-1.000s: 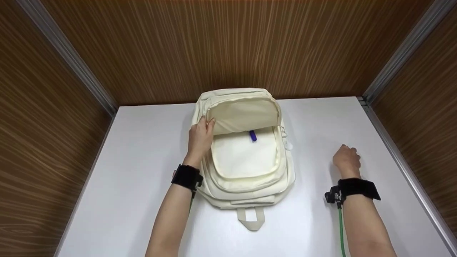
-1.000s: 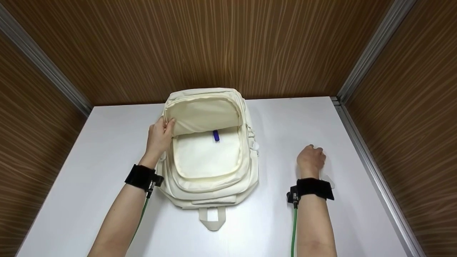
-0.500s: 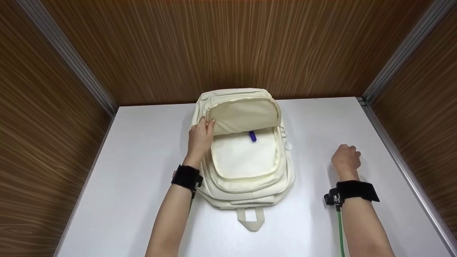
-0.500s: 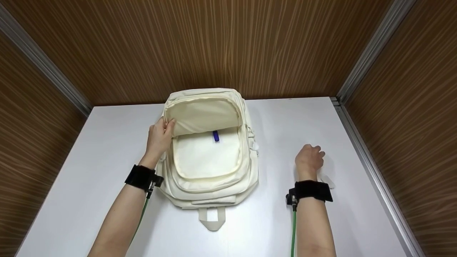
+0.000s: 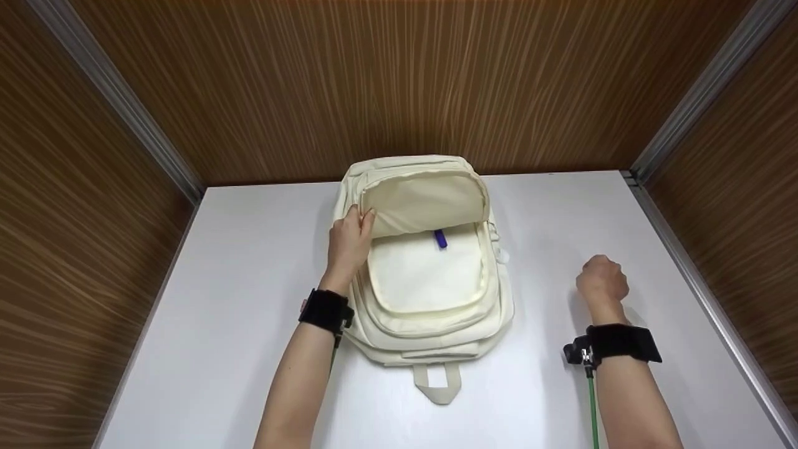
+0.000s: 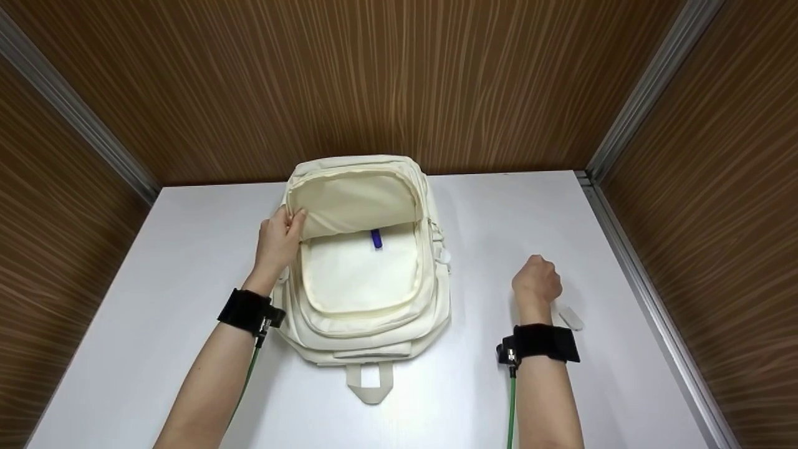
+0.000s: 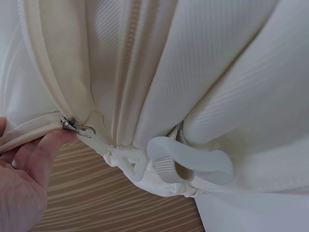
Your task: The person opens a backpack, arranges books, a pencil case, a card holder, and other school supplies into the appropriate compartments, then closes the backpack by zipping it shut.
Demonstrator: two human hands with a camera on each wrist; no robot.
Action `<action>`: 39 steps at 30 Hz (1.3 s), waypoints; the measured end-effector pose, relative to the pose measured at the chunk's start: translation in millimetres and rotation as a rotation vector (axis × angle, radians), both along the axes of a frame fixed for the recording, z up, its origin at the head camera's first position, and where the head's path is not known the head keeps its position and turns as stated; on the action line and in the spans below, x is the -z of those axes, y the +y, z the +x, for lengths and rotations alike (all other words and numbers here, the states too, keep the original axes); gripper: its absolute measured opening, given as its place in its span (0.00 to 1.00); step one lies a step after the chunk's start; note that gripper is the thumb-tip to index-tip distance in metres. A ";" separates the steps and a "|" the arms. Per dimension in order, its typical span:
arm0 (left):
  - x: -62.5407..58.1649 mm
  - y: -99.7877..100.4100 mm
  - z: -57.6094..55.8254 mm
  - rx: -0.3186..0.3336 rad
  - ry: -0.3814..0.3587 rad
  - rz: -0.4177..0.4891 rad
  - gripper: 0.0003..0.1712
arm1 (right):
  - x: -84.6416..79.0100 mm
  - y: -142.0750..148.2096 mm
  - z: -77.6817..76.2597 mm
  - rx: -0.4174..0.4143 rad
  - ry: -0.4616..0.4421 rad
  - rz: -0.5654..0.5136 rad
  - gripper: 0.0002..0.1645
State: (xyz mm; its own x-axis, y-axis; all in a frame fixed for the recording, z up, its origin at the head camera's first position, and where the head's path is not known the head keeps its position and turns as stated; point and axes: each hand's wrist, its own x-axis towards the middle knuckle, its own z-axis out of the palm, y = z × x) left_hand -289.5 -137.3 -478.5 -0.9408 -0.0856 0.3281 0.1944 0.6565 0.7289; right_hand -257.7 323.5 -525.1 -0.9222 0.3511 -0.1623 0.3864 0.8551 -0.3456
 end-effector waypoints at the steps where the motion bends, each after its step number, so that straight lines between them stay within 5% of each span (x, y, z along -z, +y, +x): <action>1: -0.3 0.3 0.1 -0.003 -0.001 0.000 0.19 | 0.1 0.4 0.4 0.001 0.001 -0.004 0.13; 8: -0.8 1.3 0.7 -0.014 -0.007 0.003 0.19 | -1.6 -0.8 5.3 -0.009 0.032 -0.029 0.13; 15: -1.6 1.6 0.0 -0.019 -0.005 0.006 0.19 | -24.0 -19.1 5.6 -0.010 0.189 -0.083 0.13; 24: -7.8 3.1 -3.5 -0.034 -0.005 -0.030 0.20 | -58.6 -66.7 2.9 -0.163 0.309 -0.351 0.13; 34: -14.3 5.5 -5.5 -0.072 -0.001 -0.032 0.19 | -65.8 -144.5 1.3 -0.359 0.187 -0.824 0.18; 39: -14.7 6.0 -5.4 -0.074 0.016 -0.018 0.19 | -62.9 -181.9 -3.6 -0.425 0.150 -0.820 0.15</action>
State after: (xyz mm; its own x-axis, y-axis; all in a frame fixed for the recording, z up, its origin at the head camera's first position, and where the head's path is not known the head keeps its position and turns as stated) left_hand -294.8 -131.3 -463.8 -0.9265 -0.1490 0.3455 0.1564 0.6826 0.7138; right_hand -261.3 141.6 -462.1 -0.9783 -0.1918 -0.0788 -0.0003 0.3813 -0.9245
